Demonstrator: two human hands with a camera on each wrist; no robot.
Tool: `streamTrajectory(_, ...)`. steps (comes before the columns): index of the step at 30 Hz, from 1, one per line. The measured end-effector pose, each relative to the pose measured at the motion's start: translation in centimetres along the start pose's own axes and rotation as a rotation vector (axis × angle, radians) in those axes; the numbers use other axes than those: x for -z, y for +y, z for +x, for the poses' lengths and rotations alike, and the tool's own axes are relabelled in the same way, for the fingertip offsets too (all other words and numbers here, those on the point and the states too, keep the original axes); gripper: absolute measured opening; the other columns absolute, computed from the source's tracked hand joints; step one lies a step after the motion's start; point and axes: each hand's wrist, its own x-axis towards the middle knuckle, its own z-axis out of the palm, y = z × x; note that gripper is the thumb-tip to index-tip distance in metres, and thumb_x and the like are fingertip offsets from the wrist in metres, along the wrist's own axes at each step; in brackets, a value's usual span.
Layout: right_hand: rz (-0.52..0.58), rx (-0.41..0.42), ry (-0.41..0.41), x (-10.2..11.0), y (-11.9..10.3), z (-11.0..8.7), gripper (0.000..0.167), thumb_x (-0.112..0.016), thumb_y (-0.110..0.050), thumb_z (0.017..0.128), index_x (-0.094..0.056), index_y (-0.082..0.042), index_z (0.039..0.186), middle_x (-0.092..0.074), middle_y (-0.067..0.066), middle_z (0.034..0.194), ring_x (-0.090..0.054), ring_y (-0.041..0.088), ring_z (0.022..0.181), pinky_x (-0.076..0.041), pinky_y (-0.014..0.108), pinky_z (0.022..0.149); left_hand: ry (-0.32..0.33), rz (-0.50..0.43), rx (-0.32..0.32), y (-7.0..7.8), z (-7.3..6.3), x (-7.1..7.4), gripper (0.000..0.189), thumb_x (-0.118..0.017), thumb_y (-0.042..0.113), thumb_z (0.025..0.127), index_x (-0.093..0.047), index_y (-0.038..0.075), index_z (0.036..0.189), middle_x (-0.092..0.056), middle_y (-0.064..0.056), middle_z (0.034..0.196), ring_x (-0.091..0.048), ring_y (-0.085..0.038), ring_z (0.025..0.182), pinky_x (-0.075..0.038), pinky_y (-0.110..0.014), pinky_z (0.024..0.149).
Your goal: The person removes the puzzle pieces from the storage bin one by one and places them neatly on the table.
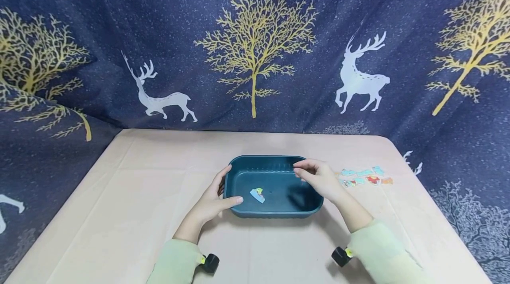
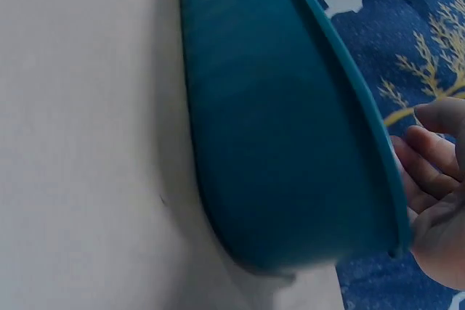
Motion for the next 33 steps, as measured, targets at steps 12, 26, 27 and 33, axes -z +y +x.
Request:
streamTrajectory(12,-0.073,0.047,-0.104,-3.5,-0.5,1.0,0.029,-0.063,-0.022,0.091,-0.066,0.0,0.11,-0.069,0.01,0.101,-0.065,0.017,0.087,-0.055,0.025,0.072,-0.002,0.014,0.0,0.1,0.0,0.1,0.09,-0.076,0.023,0.078,-0.021,0.035,0.148,-0.018,-0.006,0.158,-0.018,-0.032,0.145,-0.018,-0.053,0.116)
streamTrajectory(26,-0.2,0.089,-0.188,-6.3,-1.5,2.2,0.023,-0.064,-0.02,0.089,-0.069,-0.004,0.105,-0.068,0.002,0.097,-0.061,0.011,0.086,-0.051,0.022,0.076,-0.02,0.001,-0.001,0.0,0.0,0.2,0.088,-0.075,0.022,0.08,-0.021,0.034,0.148,-0.019,-0.007,0.158,-0.019,-0.033,0.145,-0.019,-0.054,0.115)
streamTrajectory(27,-0.205,0.091,-0.193,-6.5,-1.5,2.2,0.023,-0.064,-0.02,0.089,-0.069,-0.004,0.104,-0.068,0.002,0.097,-0.061,0.011,0.085,-0.051,0.022,0.075,-0.02,0.002,0.0,0.0,0.0,0.2,0.088,-0.075,0.022,0.08,-0.021,0.034,0.148,-0.019,-0.007,0.158,-0.019,-0.033,0.145,-0.019,-0.054,0.115)
streamTrajectory(33,-0.255,0.086,-0.22,-7.3,-1.0,2.6,0.022,-0.067,-0.018,0.087,-0.069,-0.003,0.102,-0.069,0.001,0.092,-0.06,0.01,0.082,-0.052,0.022,0.071,-0.023,0.001,-0.002,0.0,0.0,0.2,0.087,-0.075,0.022,0.08,-0.021,0.034,0.148,-0.019,-0.007,0.158,-0.02,-0.033,0.145,-0.02,-0.054,0.115)
